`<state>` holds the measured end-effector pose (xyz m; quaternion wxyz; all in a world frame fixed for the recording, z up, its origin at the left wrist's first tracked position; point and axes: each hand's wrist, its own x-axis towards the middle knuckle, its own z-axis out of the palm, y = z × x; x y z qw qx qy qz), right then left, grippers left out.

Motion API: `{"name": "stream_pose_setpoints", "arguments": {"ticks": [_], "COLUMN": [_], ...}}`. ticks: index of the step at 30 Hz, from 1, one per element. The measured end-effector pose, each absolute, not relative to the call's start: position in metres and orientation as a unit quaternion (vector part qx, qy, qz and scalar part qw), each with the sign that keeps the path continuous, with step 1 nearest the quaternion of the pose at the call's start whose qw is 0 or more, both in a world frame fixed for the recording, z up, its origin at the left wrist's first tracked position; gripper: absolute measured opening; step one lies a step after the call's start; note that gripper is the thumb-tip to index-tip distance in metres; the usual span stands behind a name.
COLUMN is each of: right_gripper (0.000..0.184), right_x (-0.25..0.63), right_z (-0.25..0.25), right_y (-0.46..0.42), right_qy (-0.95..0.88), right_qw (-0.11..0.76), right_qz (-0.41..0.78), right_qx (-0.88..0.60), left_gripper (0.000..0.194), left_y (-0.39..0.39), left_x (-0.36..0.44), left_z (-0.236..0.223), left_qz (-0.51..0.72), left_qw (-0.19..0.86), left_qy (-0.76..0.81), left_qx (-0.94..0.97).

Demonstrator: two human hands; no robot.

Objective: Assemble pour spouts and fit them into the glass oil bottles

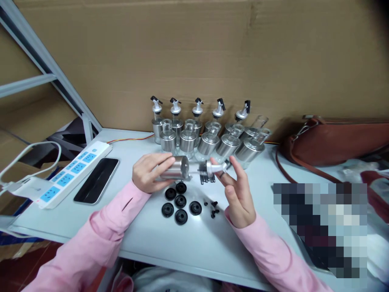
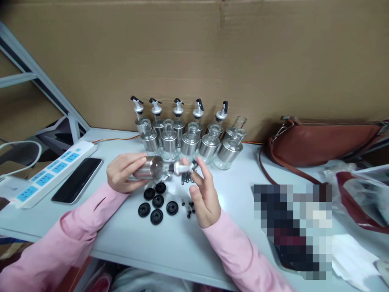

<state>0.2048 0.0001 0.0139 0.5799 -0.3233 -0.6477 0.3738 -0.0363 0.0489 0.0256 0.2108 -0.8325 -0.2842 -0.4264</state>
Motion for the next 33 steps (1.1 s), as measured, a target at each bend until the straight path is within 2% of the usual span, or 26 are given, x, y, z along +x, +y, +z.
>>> {"name": "stream_pose_setpoints", "arguments": {"ticks": [3, 7, 10, 15, 23, 33], "right_gripper": [0.049, 0.043, 0.041, 0.038, 0.037, 0.029], "right_x": [0.207, 0.207, 0.208, 0.212, 0.211, 0.217], "right_z": [0.011, 0.011, 0.013, 0.013, 0.015, 0.021], "right_y": [0.003, 0.005, 0.007, 0.011, 0.011, 0.013], "right_qy": [-0.646, -0.624, -0.619, -0.604, -0.607, -0.606], "right_qw": [0.592, 0.614, 0.624, 0.644, 0.632, 0.629], "right_qz": [0.359, 0.348, 0.329, 0.318, 0.312, 0.291], "right_qx": [-0.323, -0.336, -0.345, -0.345, -0.367, -0.392], "left_gripper": [0.063, 0.065, 0.062, 0.055, 0.048, 0.051], "left_y": [0.055, 0.067, 0.079, 0.097, 0.106, 0.111], "left_x": [-0.04, -0.044, -0.05, -0.066, -0.069, -0.06], "left_z": [0.018, 0.005, -0.003, -0.014, -0.023, -0.025], "left_qz": [-0.493, -0.6, -0.634, -0.624, -0.589, -0.537], "left_qw": [0.2, 0.089, -0.002, -0.098, -0.135, -0.165], "left_qy": [-0.38, -0.454, -0.466, -0.508, -0.556, -0.553], "left_qx": [-0.757, -0.653, -0.618, -0.586, -0.571, -0.616]}}
